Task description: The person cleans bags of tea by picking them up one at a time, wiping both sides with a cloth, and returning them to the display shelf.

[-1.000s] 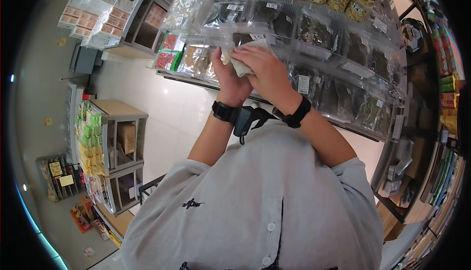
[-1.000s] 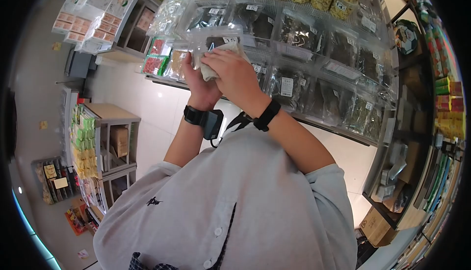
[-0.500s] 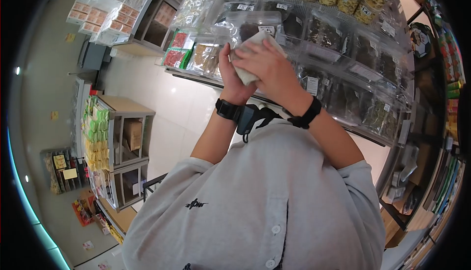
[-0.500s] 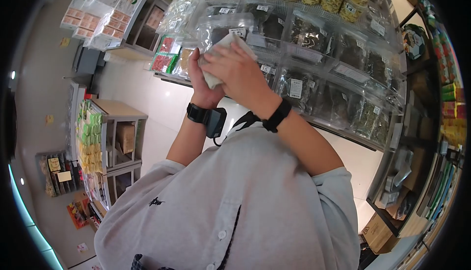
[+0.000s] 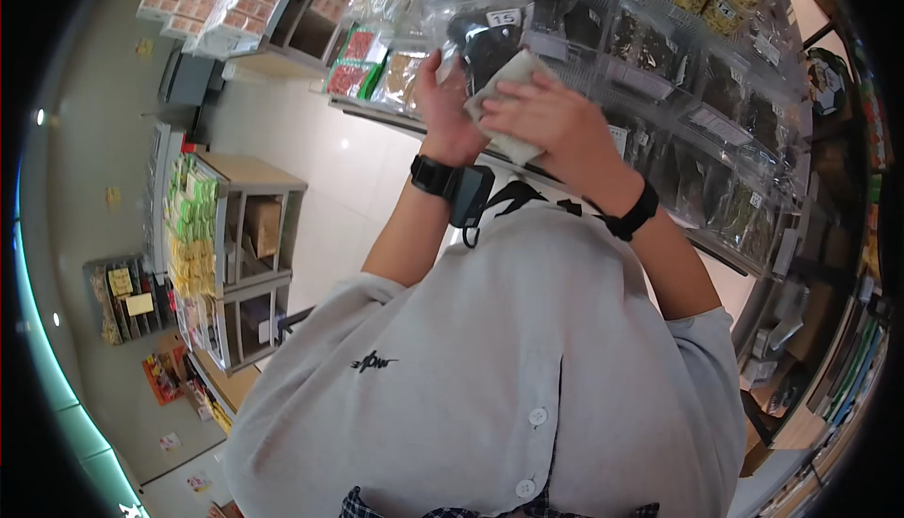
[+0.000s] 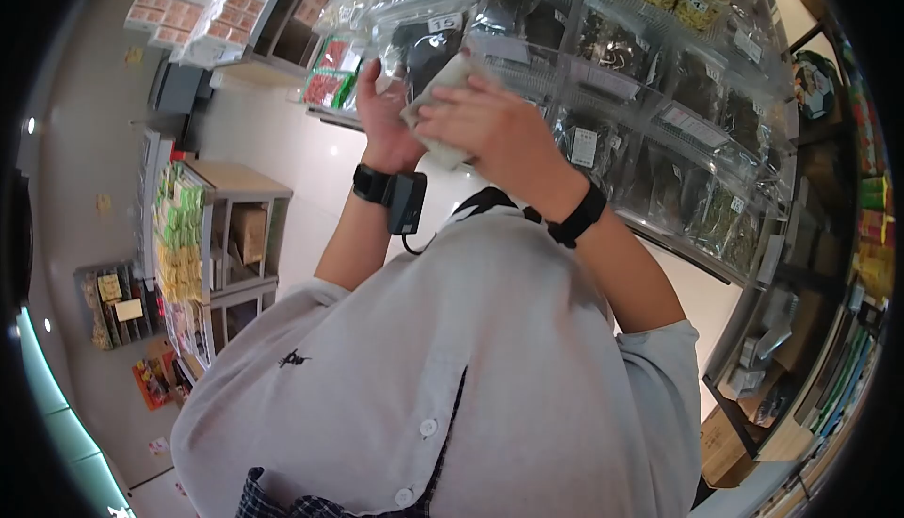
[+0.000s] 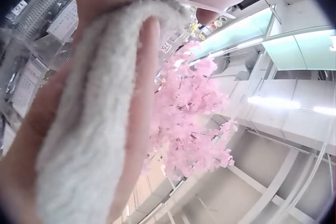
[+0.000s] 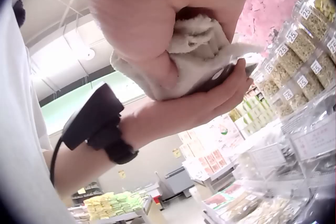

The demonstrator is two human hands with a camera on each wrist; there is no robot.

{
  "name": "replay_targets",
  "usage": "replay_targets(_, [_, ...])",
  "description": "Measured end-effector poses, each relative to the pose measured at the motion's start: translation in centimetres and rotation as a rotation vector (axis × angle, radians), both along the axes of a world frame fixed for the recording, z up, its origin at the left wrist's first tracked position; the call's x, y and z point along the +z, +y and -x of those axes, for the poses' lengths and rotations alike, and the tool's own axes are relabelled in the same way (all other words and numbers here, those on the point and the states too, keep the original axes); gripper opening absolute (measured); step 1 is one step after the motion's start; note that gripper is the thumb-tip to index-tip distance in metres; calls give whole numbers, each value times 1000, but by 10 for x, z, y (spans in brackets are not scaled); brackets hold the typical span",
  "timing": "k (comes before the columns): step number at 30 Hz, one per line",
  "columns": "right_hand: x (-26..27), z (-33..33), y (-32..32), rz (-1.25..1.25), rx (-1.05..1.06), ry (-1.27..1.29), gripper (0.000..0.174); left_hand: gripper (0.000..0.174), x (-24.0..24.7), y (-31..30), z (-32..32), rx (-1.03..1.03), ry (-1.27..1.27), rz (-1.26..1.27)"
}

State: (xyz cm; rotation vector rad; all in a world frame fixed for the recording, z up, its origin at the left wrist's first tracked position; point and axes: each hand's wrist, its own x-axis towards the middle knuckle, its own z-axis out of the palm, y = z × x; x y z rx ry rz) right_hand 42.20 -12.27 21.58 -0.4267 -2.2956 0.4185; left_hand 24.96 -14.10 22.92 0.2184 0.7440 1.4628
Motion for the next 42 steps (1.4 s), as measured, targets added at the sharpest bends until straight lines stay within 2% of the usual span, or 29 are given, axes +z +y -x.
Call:
replay_targets(1, [-2, 0, 4, 8, 16, -5, 40, 60, -3, 1, -2, 1, -2, 59])
replay_targets(3, [-2, 0, 14, -106, -229, 34, 44, 59, -9, 1, -10, -27, -63, -15])
replay_targets(4, [1, 2, 16, -62, -282, 103, 47, 58, -8, -1, -14, -74, -54, -29])
replay_targets(9, [-1, 3, 5, -100, -227, 20, 46, 61, -8, 1, -9, -153, -22, -121])
replay_targets(13, [8, -3, 25, -118, -312, 140, 47, 57, -9, 0, -22, -230, -48, -143])
replay_targets(15, [20, -3, 31, 18, -403, 215, 46, 58, -4, 0, -26, -257, -5, -158])
replay_targets(17, [15, -2, 21, -5, -406, 180, 47, 59, 1, -2, -22, -257, -36, -196])
replay_targets(19, [6, -4, 10, -49, -269, 105, 50, 59, -6, 0, -17, -257, -106, -196])
replay_targets(21, [9, -9, 16, -53, -290, 101, 51, 58, -13, 0, -19, -230, -60, -155])
replay_targets(23, [19, -12, 34, -46, -412, 204, 52, 56, -20, -3, -19, -282, -115, -133])
replay_targets(25, [20, -15, 45, 2, -434, 255, 52, 55, -21, -4, -20, -338, -81, -177])
replay_targets(27, [22, -17, 42, 60, -405, 231, 53, 54, -18, 1, -16, -315, -56, -198])
replay_targets(31, [18, -16, 15, -1, -279, 140, 49, 53, -11, 2, -11, -288, -167, -187])
replay_targets(33, [23, -19, 23, -13, -295, 153, 46, 54, -8, -2, -18, -212, -94, -149])
replay_targets(36, [23, -24, 54, 32, -464, 236, 43, 54, -13, 1, -20, -261, -64, -201])
replay_targets(38, [18, -29, 50, 32, -444, 209, 44, 54, -11, 3, -20, -289, -46, -232])
replay_targets(40, [22, -34, 39, 45, -367, 172, 46, 57, -2, 2, -19, -181, 17, -88])
replay_targets(42, [19, -34, 25, 65, -342, 131, 47, 57, 0, -1, -20, -160, 70, -116])
